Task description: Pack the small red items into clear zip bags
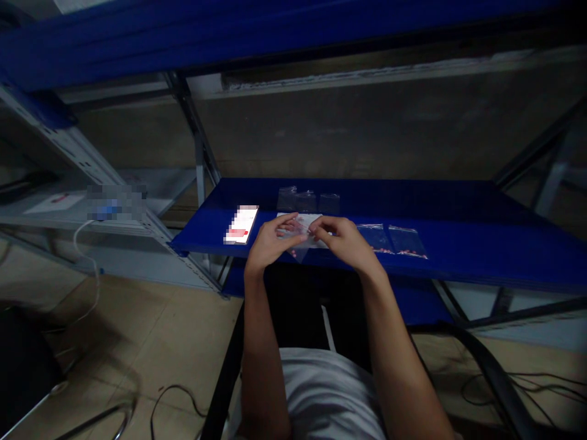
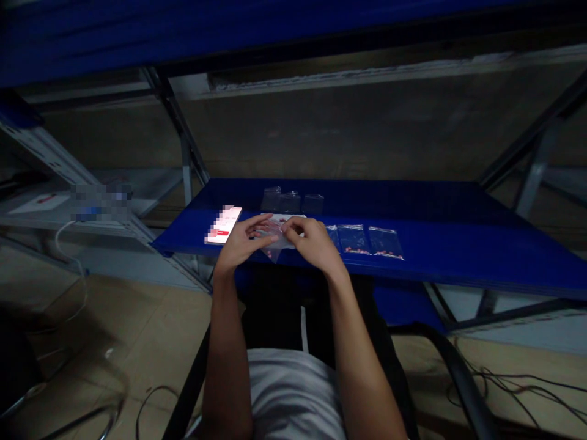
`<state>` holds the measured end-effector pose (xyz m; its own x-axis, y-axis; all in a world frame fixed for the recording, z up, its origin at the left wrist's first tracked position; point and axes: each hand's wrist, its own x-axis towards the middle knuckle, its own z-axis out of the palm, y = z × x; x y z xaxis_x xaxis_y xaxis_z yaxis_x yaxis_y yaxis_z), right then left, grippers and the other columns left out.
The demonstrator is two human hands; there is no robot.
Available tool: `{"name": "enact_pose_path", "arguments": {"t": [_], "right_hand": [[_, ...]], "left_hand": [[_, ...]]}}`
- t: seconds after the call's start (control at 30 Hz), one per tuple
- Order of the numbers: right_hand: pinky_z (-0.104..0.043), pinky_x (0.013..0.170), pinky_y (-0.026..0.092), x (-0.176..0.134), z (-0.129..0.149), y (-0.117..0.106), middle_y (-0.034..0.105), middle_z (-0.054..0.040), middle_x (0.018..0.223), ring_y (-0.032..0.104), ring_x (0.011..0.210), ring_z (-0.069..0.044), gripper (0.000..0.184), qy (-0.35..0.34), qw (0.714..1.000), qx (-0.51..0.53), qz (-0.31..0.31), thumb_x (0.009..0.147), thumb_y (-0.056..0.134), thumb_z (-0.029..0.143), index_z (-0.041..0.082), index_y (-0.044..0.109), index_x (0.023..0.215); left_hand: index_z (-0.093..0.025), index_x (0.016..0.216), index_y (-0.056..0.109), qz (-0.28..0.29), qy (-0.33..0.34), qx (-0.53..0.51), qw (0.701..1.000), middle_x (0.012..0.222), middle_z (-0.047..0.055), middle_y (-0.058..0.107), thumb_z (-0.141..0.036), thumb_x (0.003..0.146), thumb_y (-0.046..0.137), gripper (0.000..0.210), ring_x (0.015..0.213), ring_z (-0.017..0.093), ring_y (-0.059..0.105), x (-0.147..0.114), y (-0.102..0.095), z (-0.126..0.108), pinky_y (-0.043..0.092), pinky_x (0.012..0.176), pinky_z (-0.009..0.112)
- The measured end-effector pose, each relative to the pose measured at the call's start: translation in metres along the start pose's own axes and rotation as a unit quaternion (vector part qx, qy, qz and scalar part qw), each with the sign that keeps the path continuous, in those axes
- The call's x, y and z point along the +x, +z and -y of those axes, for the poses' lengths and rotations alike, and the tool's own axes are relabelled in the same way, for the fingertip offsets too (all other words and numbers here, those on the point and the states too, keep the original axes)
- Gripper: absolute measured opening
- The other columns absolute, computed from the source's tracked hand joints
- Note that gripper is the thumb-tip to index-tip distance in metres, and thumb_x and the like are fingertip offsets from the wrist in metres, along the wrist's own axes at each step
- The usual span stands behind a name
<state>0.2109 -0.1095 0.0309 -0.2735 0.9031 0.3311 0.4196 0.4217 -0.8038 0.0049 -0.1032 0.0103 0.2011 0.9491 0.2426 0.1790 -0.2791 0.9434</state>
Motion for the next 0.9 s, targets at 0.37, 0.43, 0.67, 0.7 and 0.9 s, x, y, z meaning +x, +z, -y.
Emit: {"name": "enact_pose_path", "arguments": {"t": [0.37,0.43,0.67,0.7,0.9], "right_hand": [[-0.029,0.074,0.049,0.007,0.002,0.009,0.076,-0.0033,0.084,0.07,0.078,-0.02,0.027,-0.015,0.997,0.082,-0.004,0.097,0.06,0.044,0.02,0.073,0.102],[-0.028,0.07,0.048,0.017,-0.012,0.009,0.076,-0.0029,0.083,0.07,0.073,-0.019,0.025,0.0,0.997,0.067,-0.036,0.098,0.059,0.039,0.02,0.072,0.109],[-0.027,0.076,0.044,0.038,-0.067,0.033,0.078,-0.0081,0.089,0.069,0.083,-0.02,0.018,0.004,0.982,-0.187,0.016,0.09,0.058,0.012,0.017,0.075,0.094],[-0.027,0.077,0.044,0.038,-0.07,0.037,0.078,-0.0091,0.091,0.069,0.084,-0.02,0.019,0.001,0.978,-0.206,0.023,0.092,0.058,0.012,0.017,0.076,0.096],[-0.026,0.083,0.043,0.038,-0.077,0.047,0.077,-0.0125,0.104,0.068,0.095,-0.021,0.021,0.003,0.965,-0.258,0.04,0.097,0.057,0.016,0.017,0.077,0.102]], "left_hand": [[-0.015,0.134,0.07,-0.026,0.001,0.053,0.998,0.119,0.013,0.076,-0.034,0.076,0.087,0.063,0.106,0.024,0.07,0.002,0.007,0.003,0.056,0.091,0.035],[-0.016,0.133,0.071,-0.039,-0.003,0.059,0.997,0.117,0.012,0.076,-0.033,0.076,0.087,0.062,0.106,0.024,0.07,0.002,0.002,0.007,0.056,0.092,0.035],[-0.014,0.135,0.069,-0.103,-0.056,0.037,0.992,0.116,0.013,0.073,-0.041,0.072,0.091,0.072,0.101,0.022,0.067,0.0,-0.013,0.017,0.058,0.086,0.034],[-0.013,0.135,0.069,-0.107,-0.061,0.035,0.992,0.115,0.013,0.073,-0.041,0.072,0.091,0.072,0.101,0.022,0.066,0.0,-0.014,0.018,0.058,0.085,0.034],[-0.011,0.136,0.069,-0.106,-0.066,0.029,0.992,0.116,0.015,0.073,-0.042,0.072,0.091,0.074,0.099,0.021,0.067,0.0,-0.014,0.022,0.057,0.081,0.032]]}}
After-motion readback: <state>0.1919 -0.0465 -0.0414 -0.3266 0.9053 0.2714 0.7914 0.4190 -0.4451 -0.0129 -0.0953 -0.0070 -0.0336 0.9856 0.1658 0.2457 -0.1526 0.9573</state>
